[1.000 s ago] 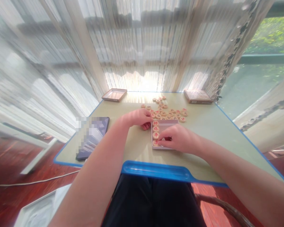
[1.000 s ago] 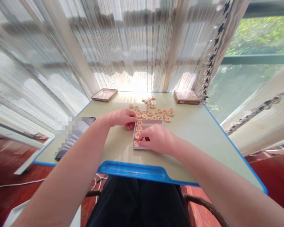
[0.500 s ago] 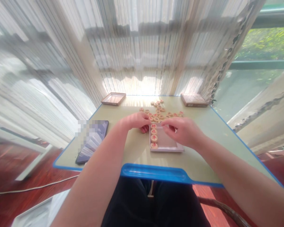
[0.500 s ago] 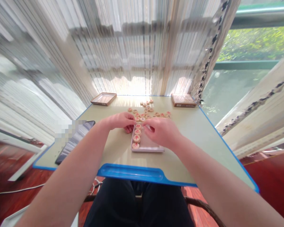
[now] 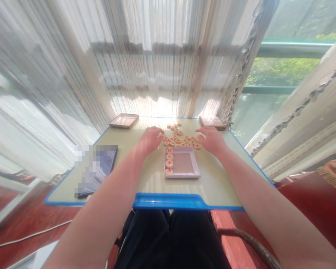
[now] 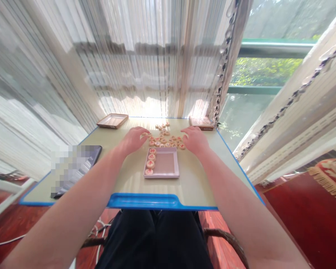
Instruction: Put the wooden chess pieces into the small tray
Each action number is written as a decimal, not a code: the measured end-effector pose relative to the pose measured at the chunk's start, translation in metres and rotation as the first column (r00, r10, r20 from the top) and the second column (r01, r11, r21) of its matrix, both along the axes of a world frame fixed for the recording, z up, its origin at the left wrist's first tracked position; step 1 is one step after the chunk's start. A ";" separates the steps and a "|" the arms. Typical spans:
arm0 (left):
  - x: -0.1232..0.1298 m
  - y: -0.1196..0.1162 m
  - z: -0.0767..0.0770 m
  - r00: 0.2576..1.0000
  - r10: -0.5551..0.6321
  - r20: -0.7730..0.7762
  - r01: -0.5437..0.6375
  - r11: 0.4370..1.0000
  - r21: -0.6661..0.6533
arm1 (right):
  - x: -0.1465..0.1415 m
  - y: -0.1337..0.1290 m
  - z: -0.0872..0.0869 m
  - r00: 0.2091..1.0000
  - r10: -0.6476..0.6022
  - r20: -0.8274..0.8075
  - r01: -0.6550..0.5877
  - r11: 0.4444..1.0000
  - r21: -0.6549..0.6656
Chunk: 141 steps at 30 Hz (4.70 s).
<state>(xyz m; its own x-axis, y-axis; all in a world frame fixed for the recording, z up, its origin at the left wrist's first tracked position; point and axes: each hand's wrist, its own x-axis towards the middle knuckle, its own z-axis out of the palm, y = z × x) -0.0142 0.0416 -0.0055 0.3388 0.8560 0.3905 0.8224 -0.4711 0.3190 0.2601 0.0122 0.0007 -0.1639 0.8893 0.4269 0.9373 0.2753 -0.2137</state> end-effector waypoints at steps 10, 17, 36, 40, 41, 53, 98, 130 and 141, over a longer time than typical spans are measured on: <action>0.002 0.004 -0.009 0.999 0.040 -0.013 -0.041 0.993 -0.107 | -0.001 0.014 -0.015 0.986 0.143 -0.084 -0.147 0.988 -0.049; 0.008 -0.002 -0.002 0.998 -0.065 0.014 0.066 0.992 -0.107 | 0.006 0.012 -0.006 0.996 0.015 -0.088 -0.023 0.996 -0.091; 0.000 0.006 -0.012 0.997 0.065 -0.028 -0.068 0.991 -0.117 | 0.004 -0.018 0.028 0.994 0.105 0.017 -0.091 0.918 -0.387; 0.000 0.006 -0.013 0.998 0.066 -0.012 -0.067 0.987 -0.145 | 0.010 -0.015 0.027 0.995 0.089 0.045 -0.062 0.904 -0.422; 0.000 0.006 -0.013 0.998 0.055 -0.011 -0.056 0.986 -0.158 | 0.012 -0.014 0.027 0.997 0.064 0.047 -0.038 0.904 -0.427; 0.007 -0.002 -0.003 0.998 0.047 -0.030 -0.051 0.982 -0.183 | 0.002 -0.018 0.026 0.987 0.118 0.105 -0.063 0.903 -0.426; 0.003 0.001 -0.003 0.980 0.166 -0.108 -0.181 0.973 -0.146 | 0.003 -0.015 0.020 0.982 0.113 0.151 -0.034 0.893 -0.448; 0.010 -0.003 -0.004 0.981 0.130 -0.145 -0.151 0.978 -0.145 | 0.007 0.014 -0.009 0.995 -0.041 -0.092 0.023 0.982 -0.188; 0.019 -0.007 0.000 0.985 0.161 -0.055 -0.166 0.981 -0.104 | 0.006 0.016 -0.016 0.995 0.089 -0.052 -0.096 0.981 -0.171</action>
<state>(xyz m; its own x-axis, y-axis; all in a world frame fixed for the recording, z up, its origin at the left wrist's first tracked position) 0.0043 0.0349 -0.0058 0.2062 0.9375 0.2802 0.9004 -0.2939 0.3207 0.2666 0.0285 -0.0158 -0.2335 0.9322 0.2767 0.8983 0.3157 -0.3056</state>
